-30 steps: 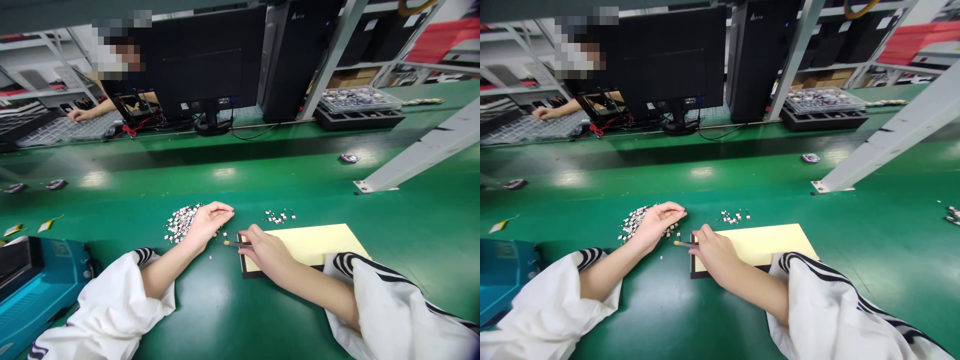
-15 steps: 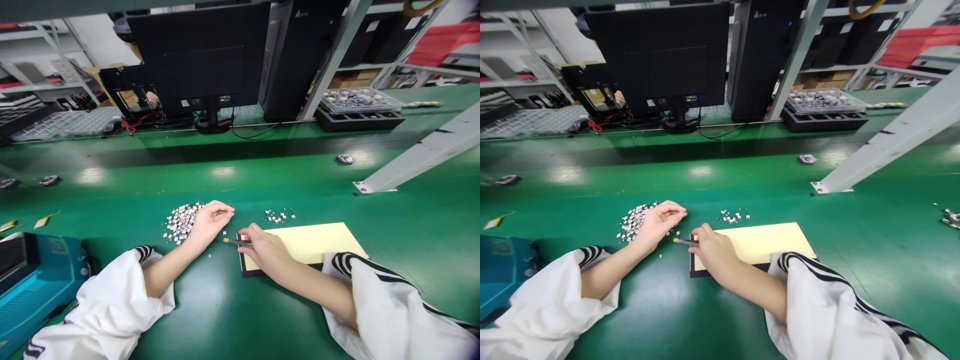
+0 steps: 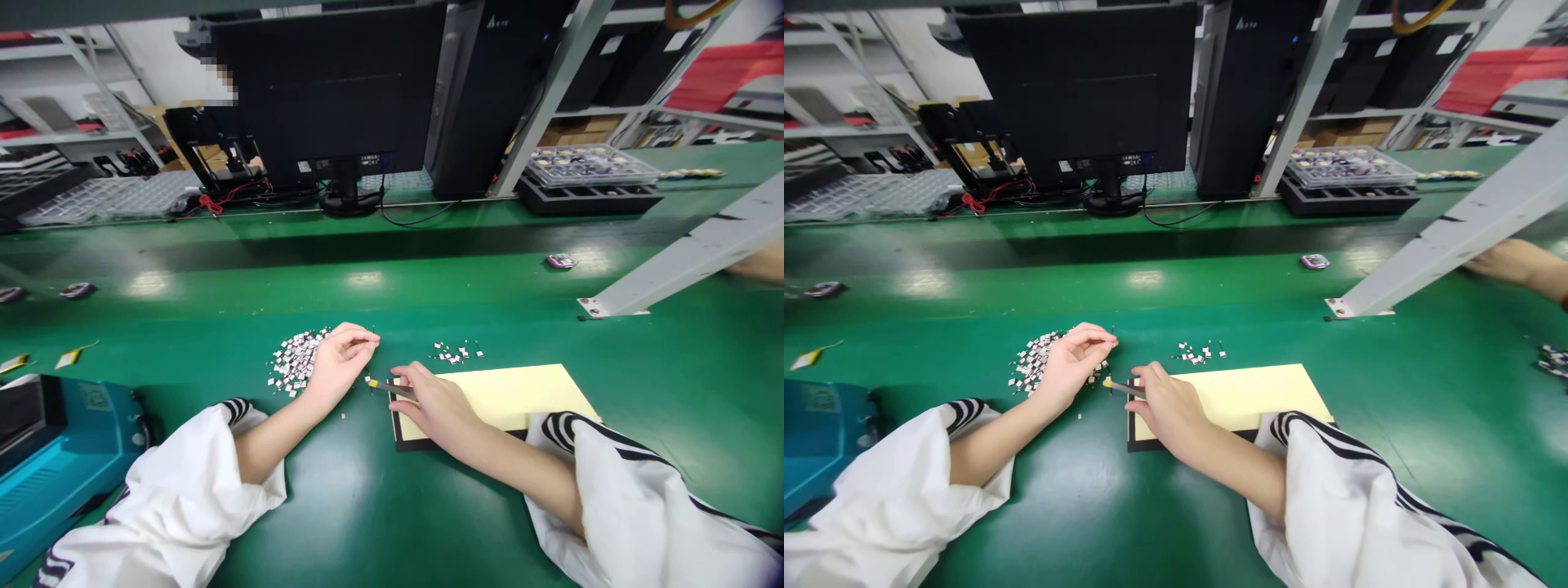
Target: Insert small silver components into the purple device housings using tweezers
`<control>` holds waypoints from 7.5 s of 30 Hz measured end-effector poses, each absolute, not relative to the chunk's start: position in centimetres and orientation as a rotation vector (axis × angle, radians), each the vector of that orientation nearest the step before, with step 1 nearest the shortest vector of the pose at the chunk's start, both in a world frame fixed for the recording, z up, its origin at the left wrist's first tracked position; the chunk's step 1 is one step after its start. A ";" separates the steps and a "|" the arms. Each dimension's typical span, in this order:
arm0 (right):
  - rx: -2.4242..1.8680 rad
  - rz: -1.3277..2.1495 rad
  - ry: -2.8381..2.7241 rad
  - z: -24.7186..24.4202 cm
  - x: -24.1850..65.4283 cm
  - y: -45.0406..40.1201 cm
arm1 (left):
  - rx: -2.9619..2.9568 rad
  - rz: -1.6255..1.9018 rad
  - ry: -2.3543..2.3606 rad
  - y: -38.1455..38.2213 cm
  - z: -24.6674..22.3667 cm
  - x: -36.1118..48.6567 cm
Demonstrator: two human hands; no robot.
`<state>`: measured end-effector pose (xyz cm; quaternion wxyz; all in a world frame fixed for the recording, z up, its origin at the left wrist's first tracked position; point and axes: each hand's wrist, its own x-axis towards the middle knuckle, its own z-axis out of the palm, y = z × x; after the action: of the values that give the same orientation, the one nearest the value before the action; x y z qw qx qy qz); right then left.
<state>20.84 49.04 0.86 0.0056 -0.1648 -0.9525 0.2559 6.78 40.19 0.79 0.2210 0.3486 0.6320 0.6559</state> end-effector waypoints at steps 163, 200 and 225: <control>-0.631 2.159 -1.639 2.2 21.7 49.2 | 1.790 1.703 1.937 38.7 0.5 10.0; -0.713 1.708 -2.077 1.9 21.3 50.0 | 2.066 1.358 2.138 38.9 1.4 9.5; -0.654 0.279 -2.874 1.5 21.6 53.6 | 2.105 0.094 2.157 38.8 3.8 5.2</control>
<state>21.55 53.55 1.53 0.0905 -0.2201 -0.9667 0.0938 5.23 38.76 3.76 0.0631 0.6966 0.7140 0.0312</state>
